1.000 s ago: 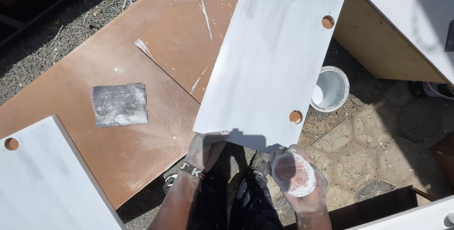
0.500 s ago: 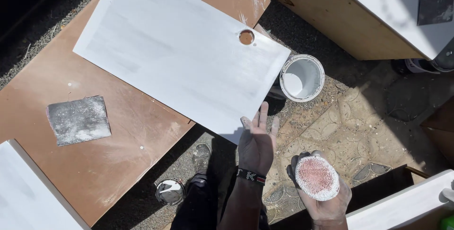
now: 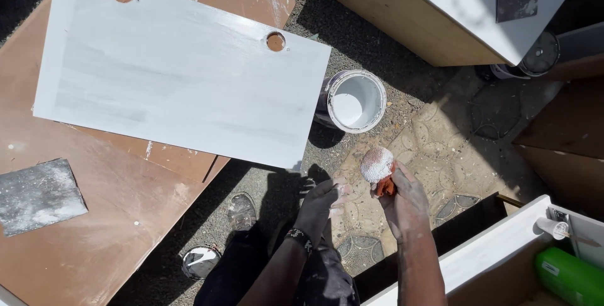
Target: Painting furniture panels with white paint using a small sponge applicator
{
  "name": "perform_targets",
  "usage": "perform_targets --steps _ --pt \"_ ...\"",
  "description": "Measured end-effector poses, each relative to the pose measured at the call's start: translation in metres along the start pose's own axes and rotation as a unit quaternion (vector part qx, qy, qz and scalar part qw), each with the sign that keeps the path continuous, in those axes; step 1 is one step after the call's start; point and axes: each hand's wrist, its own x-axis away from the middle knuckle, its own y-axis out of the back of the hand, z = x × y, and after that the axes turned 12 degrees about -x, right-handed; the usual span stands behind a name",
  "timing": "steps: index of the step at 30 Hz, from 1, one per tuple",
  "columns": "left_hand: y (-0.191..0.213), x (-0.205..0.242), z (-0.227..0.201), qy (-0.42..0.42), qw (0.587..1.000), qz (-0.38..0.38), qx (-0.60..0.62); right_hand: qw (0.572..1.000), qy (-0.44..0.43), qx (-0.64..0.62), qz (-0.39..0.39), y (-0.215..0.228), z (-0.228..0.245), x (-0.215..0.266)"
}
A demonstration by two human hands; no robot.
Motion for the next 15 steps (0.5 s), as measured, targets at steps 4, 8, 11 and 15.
perform_targets --steps 4,8,11,15 --pt "0.016 -0.044 0.003 0.026 0.992 -0.081 -0.098 0.960 0.076 0.264 0.047 -0.012 -0.006 -0.117" --pt "0.011 -0.112 0.024 -0.033 0.988 -0.117 -0.100 0.852 0.144 0.499 0.061 -0.020 -0.038 -0.254" --pt "0.000 -0.125 -0.012 -0.021 0.976 -0.160 -0.143 0.782 0.161 0.599 0.063 -0.031 -0.064 -0.337" --pt "-0.008 -0.141 -0.046 -0.011 0.975 -0.167 -0.148 0.680 0.149 0.714 0.075 -0.054 -0.077 -0.385"
